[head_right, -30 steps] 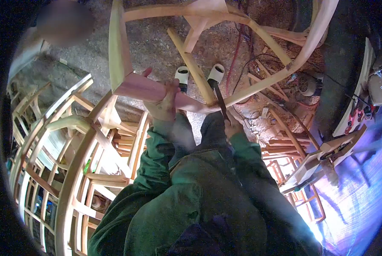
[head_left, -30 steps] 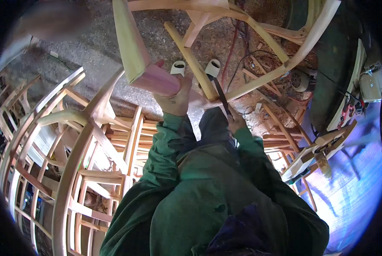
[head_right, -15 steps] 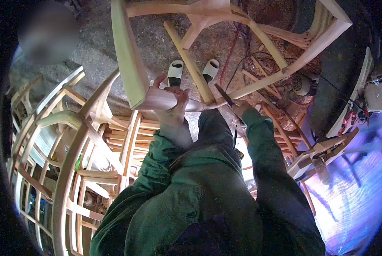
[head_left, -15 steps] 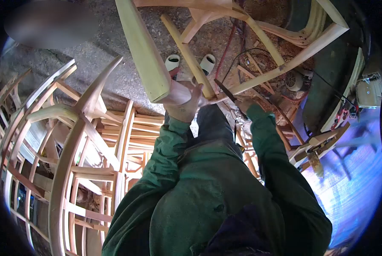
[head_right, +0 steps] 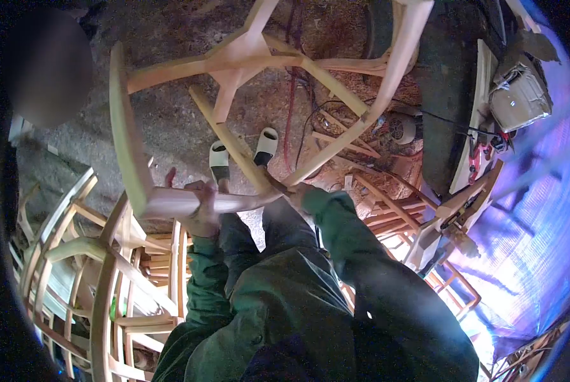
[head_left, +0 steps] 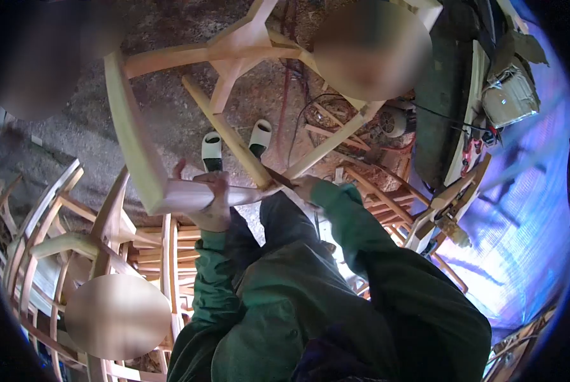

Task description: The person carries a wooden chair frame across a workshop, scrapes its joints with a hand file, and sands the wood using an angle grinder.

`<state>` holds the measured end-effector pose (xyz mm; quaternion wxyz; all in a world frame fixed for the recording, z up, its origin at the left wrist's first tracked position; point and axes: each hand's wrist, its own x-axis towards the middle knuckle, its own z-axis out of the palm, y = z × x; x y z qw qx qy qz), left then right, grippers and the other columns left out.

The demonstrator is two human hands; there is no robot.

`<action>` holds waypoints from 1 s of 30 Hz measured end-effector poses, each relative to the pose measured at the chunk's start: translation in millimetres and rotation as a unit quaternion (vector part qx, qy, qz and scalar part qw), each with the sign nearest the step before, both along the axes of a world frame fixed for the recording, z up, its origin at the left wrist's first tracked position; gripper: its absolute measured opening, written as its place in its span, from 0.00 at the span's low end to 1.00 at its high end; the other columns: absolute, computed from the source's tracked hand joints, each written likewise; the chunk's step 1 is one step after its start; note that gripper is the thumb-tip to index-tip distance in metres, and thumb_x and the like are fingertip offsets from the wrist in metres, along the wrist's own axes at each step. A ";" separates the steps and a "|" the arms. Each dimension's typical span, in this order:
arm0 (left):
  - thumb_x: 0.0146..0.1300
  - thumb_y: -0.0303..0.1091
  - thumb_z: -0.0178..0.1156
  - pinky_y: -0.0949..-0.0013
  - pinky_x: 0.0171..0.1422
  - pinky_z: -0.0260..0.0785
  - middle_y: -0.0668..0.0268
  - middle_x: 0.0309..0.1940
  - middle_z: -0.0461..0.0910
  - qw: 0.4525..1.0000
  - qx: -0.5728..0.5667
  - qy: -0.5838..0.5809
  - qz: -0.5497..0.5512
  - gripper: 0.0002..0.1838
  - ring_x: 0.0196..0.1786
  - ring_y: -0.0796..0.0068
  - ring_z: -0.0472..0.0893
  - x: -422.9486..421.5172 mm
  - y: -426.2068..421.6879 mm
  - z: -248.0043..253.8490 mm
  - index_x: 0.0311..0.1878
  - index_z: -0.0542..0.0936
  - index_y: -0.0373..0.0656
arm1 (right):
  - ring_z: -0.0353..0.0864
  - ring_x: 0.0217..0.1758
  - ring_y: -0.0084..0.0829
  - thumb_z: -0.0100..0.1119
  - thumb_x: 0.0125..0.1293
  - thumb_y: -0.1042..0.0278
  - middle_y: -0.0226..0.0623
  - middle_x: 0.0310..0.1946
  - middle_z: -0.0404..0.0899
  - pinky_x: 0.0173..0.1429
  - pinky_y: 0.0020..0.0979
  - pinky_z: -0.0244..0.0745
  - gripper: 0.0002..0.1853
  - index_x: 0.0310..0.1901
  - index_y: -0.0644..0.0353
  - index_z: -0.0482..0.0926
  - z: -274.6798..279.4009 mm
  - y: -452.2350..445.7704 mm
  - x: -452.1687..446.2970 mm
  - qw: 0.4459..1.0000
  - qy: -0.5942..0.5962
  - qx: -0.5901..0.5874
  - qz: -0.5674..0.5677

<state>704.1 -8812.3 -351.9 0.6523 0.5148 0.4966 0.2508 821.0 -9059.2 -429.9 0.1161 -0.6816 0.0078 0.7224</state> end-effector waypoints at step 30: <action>0.49 0.22 0.68 0.66 0.22 0.72 0.57 0.30 0.75 0.989 0.079 -0.046 0.116 0.36 0.22 0.67 0.78 54.7 108.5 19.0 0.60 0.60 0.34 | 0.68 0.23 0.17 0.45 0.74 0.62 0.28 0.26 0.70 0.32 0.24 0.72 0.26 0.72 0.45 0.60 142.7 9.2 -17.1 0.989 -0.066 0.125 -0.035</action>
